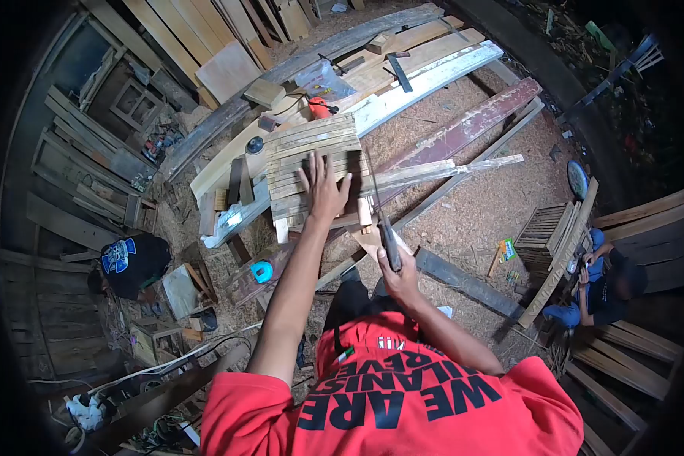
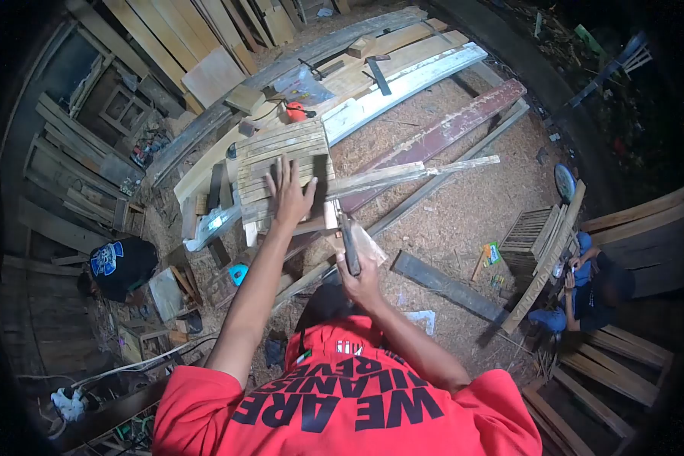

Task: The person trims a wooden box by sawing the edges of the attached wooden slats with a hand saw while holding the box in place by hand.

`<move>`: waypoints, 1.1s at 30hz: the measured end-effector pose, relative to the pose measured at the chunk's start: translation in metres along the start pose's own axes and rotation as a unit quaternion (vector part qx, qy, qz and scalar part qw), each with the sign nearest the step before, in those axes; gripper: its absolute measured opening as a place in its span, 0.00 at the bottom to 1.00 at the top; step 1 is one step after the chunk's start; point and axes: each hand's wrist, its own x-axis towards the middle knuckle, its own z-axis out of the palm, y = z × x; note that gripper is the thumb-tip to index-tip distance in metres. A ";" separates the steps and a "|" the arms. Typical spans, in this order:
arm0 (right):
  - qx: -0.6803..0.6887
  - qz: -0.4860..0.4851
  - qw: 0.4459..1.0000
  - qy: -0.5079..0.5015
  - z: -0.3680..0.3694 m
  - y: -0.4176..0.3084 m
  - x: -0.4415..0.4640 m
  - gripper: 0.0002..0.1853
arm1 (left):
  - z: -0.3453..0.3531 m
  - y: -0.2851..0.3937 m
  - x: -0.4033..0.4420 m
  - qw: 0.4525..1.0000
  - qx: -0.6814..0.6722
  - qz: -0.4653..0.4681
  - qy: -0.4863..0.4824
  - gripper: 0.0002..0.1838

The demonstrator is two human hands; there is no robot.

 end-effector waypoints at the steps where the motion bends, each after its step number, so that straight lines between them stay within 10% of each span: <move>1: -0.001 -0.004 1.000 0.004 0.004 0.005 -0.001 0.20 | 0.008 0.002 0.002 0.999 0.048 -0.011 -0.023 0.39; 33: -0.017 0.083 0.990 0.117 0.008 0.007 -0.041 0.15 | 0.021 0.004 0.001 0.999 -0.002 -0.012 0.032 0.38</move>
